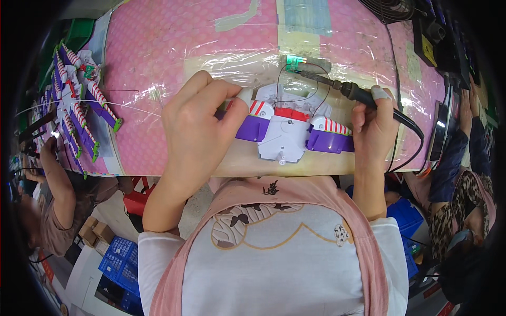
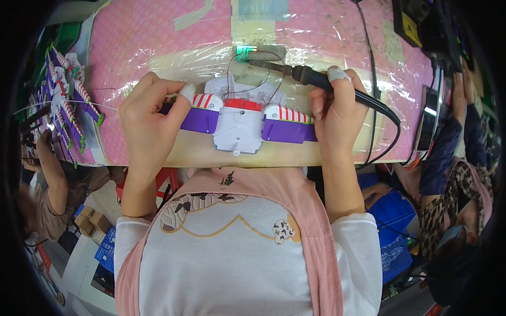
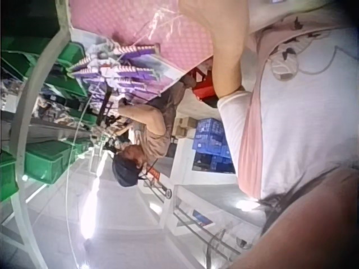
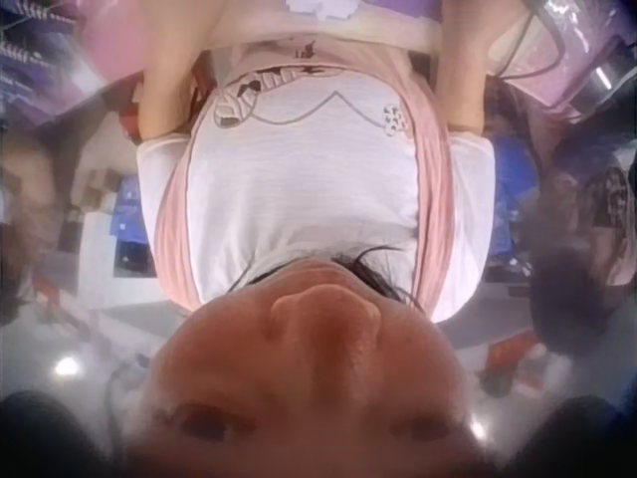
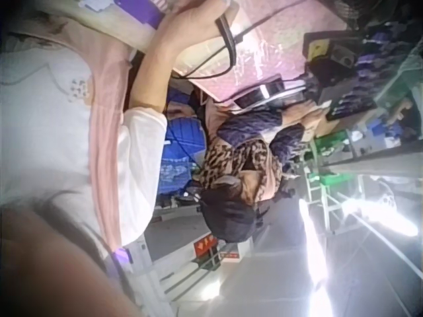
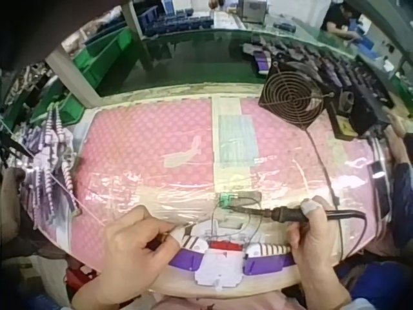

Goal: Soldering electrical wires and circuit boards into plastic toy airplanes on a factory assembly line.

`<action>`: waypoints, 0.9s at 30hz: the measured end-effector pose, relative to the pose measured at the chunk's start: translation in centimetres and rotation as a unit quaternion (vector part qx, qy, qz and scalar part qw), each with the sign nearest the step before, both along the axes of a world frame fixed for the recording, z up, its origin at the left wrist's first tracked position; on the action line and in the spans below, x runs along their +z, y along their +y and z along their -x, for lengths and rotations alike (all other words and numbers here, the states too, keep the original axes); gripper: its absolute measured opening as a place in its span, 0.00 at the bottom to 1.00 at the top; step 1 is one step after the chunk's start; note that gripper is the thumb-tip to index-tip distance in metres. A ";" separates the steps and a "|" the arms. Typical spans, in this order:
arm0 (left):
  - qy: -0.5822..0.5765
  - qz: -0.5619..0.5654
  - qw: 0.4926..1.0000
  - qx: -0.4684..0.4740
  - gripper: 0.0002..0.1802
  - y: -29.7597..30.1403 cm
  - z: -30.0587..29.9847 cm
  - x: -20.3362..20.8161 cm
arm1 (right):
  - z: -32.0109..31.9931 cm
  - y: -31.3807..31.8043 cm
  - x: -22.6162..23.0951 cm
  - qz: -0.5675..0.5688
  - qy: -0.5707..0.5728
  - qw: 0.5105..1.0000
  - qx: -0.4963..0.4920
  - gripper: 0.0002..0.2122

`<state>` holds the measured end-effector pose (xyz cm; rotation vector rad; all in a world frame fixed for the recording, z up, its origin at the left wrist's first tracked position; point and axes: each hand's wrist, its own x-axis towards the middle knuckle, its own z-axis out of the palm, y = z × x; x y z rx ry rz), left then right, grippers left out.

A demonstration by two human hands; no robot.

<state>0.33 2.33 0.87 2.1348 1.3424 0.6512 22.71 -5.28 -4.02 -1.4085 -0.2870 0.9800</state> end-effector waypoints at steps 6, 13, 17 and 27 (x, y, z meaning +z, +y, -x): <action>-0.002 -0.003 1.000 0.009 0.04 0.4 0.5 1.9 | -4.6 -0.5 1.6 -0.115 0.051 0.989 -0.084 0.11; -0.010 -0.007 0.999 -0.031 0.07 1.9 -0.3 0.8 | -17.5 3.3 6.4 -0.039 -0.607 0.758 -0.235 0.11; 0.126 -0.034 0.978 -0.162 0.18 2.6 -5.1 1.6 | -21.1 8.4 0.9 -0.173 -0.362 0.894 -0.201 0.11; -0.144 0.039 0.972 -0.182 0.11 3.2 -0.5 -2.1 | -4.2 -5.8 4.3 0.072 -0.398 0.698 0.590 0.17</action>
